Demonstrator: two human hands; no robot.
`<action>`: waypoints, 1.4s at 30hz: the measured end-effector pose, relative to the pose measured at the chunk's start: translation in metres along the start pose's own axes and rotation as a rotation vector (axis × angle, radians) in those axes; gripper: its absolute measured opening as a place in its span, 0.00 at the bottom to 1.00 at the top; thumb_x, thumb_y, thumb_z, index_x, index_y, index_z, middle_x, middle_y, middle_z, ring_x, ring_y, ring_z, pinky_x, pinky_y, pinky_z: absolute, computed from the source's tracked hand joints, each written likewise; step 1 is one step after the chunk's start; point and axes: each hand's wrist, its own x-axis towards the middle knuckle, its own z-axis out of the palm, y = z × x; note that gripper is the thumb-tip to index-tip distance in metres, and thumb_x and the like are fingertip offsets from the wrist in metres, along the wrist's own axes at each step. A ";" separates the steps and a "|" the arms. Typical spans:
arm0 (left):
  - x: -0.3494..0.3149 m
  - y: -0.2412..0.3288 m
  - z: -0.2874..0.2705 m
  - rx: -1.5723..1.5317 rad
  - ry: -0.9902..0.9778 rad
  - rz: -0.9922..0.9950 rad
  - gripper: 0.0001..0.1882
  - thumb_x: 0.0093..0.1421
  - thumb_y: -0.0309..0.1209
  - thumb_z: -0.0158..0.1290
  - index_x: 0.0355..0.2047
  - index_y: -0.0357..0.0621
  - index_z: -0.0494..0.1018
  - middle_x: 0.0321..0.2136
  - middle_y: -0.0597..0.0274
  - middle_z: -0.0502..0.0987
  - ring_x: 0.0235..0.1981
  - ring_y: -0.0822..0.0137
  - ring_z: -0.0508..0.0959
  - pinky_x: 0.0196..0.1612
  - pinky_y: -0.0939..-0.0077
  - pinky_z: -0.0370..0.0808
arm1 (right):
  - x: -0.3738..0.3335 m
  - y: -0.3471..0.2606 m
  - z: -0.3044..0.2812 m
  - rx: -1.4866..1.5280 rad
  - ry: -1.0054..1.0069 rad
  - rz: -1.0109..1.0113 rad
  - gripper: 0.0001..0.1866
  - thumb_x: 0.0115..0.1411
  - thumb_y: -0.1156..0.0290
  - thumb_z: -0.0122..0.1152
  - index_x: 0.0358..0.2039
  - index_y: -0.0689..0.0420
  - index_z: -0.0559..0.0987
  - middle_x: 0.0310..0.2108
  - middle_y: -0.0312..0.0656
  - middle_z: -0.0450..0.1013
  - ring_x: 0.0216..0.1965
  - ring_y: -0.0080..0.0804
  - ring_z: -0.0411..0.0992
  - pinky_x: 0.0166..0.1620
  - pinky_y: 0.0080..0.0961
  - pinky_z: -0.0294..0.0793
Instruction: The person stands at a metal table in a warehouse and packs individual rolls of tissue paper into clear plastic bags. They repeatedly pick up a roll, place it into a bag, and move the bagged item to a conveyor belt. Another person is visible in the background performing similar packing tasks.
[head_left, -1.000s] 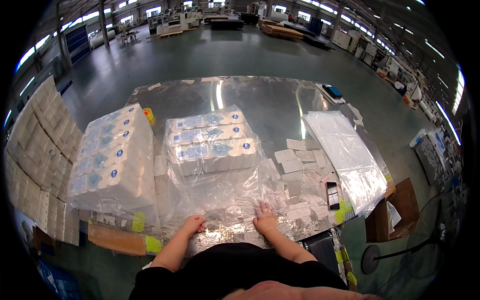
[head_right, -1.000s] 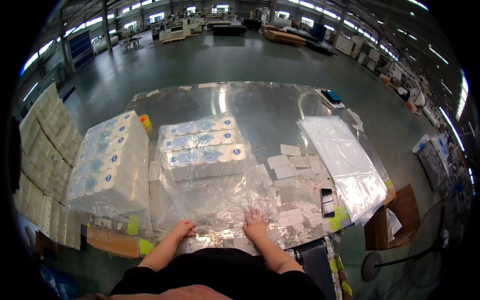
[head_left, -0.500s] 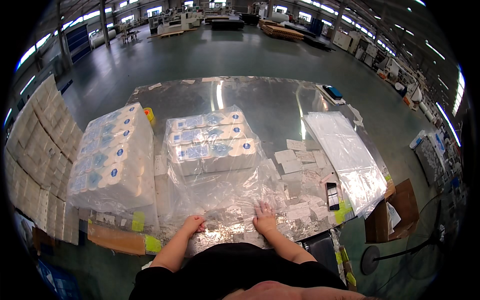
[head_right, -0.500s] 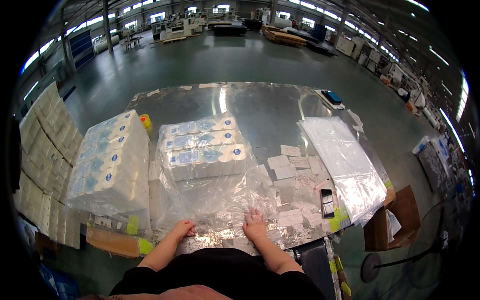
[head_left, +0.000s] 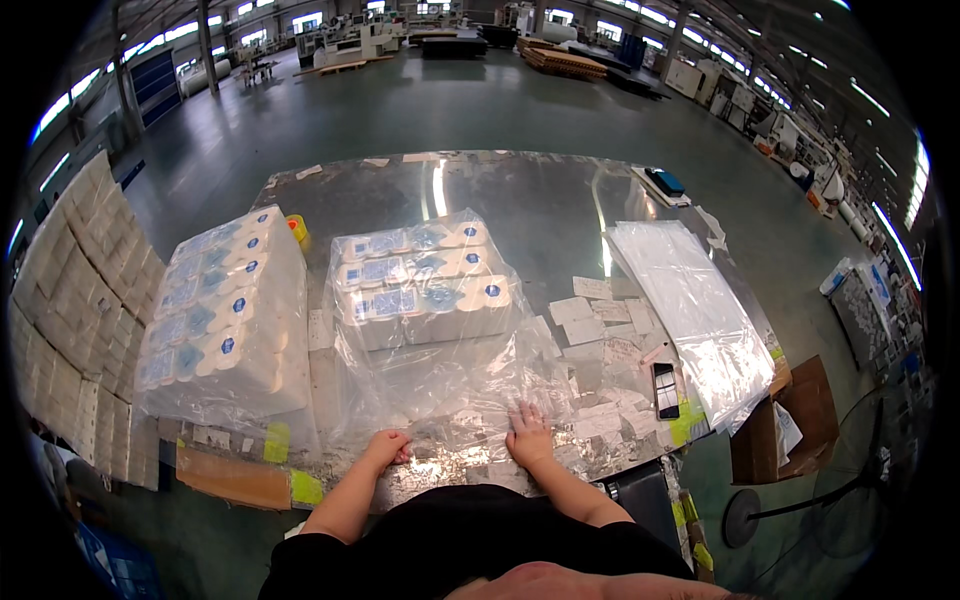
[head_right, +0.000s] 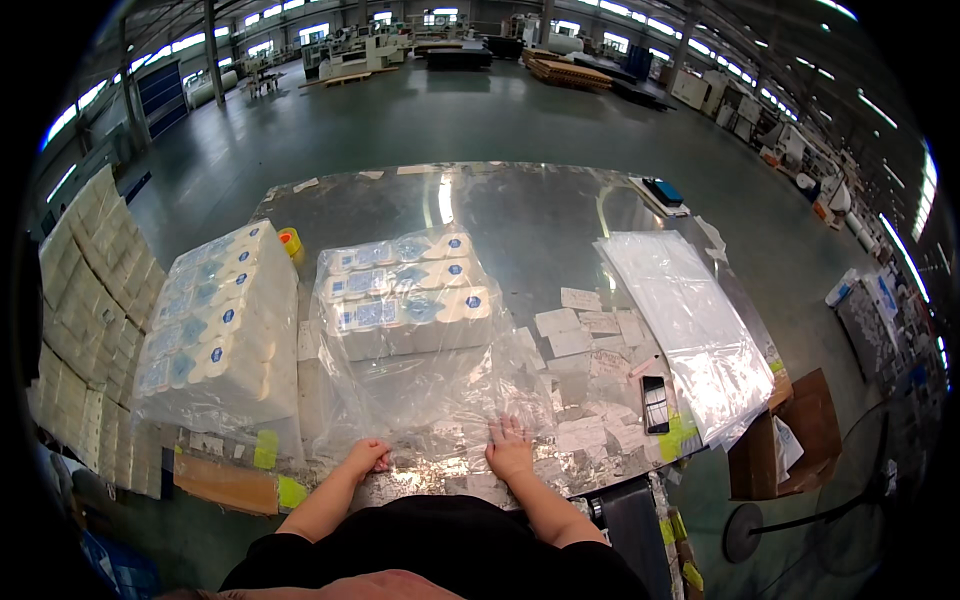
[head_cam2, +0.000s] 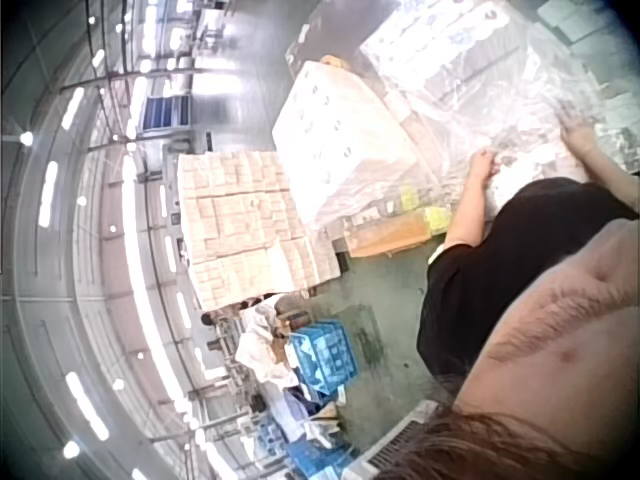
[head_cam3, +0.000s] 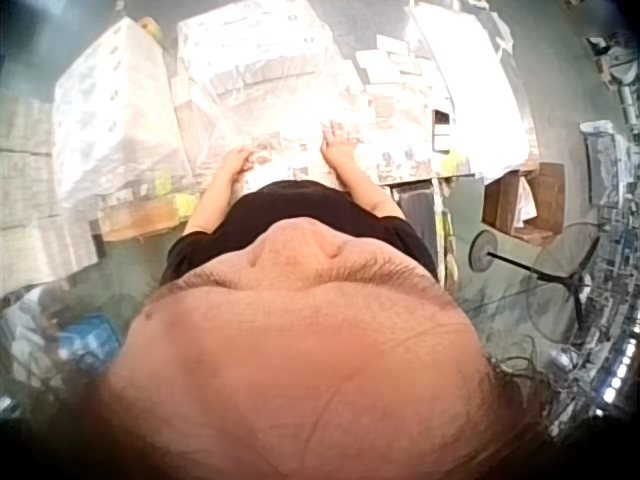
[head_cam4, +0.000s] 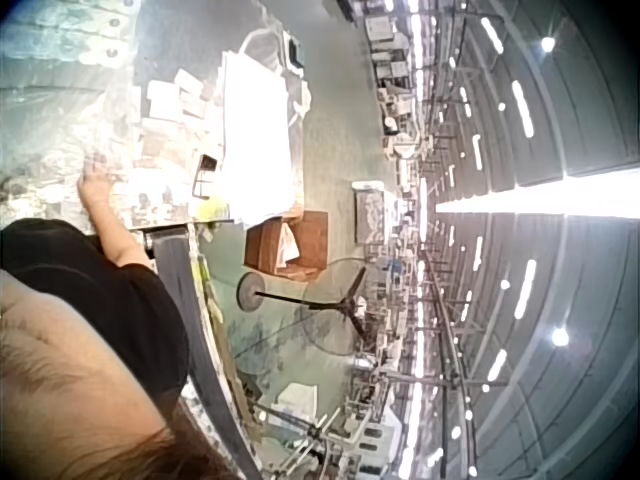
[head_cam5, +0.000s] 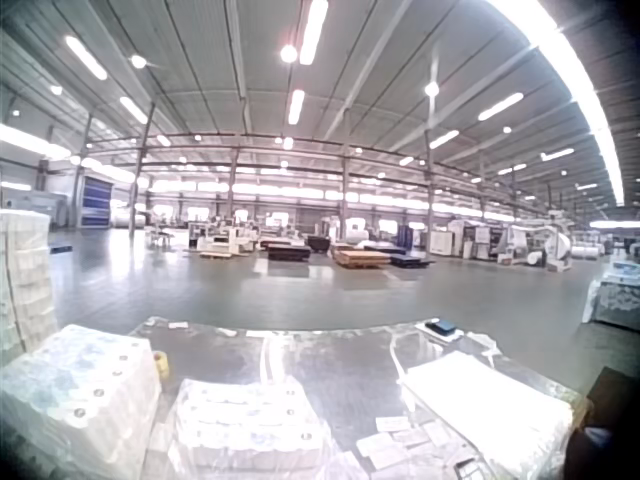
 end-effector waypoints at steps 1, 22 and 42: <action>0.000 0.000 0.000 0.000 -0.002 0.000 0.11 0.59 0.30 0.51 0.21 0.39 0.71 0.15 0.61 0.73 0.12 0.72 0.72 0.15 0.82 0.67 | 0.000 0.000 0.000 0.000 -0.002 0.000 0.27 0.51 0.61 0.51 0.54 0.49 0.70 0.59 0.47 0.60 0.61 0.44 0.56 0.62 0.50 0.49; 0.000 0.001 0.000 0.027 0.008 -0.009 0.10 0.59 0.31 0.51 0.23 0.40 0.71 0.15 0.62 0.73 0.13 0.72 0.73 0.15 0.82 0.67 | 0.000 0.002 0.004 -0.008 -0.005 0.002 0.27 0.51 0.61 0.51 0.54 0.49 0.70 0.60 0.45 0.59 0.62 0.43 0.56 0.63 0.49 0.48; -0.001 0.003 -0.001 0.032 -0.017 -0.016 0.11 0.60 0.31 0.50 0.22 0.40 0.71 0.15 0.62 0.73 0.13 0.73 0.73 0.16 0.82 0.68 | 0.000 0.000 0.001 -0.007 0.012 -0.010 0.27 0.50 0.61 0.52 0.53 0.49 0.71 0.59 0.45 0.61 0.61 0.43 0.57 0.63 0.48 0.47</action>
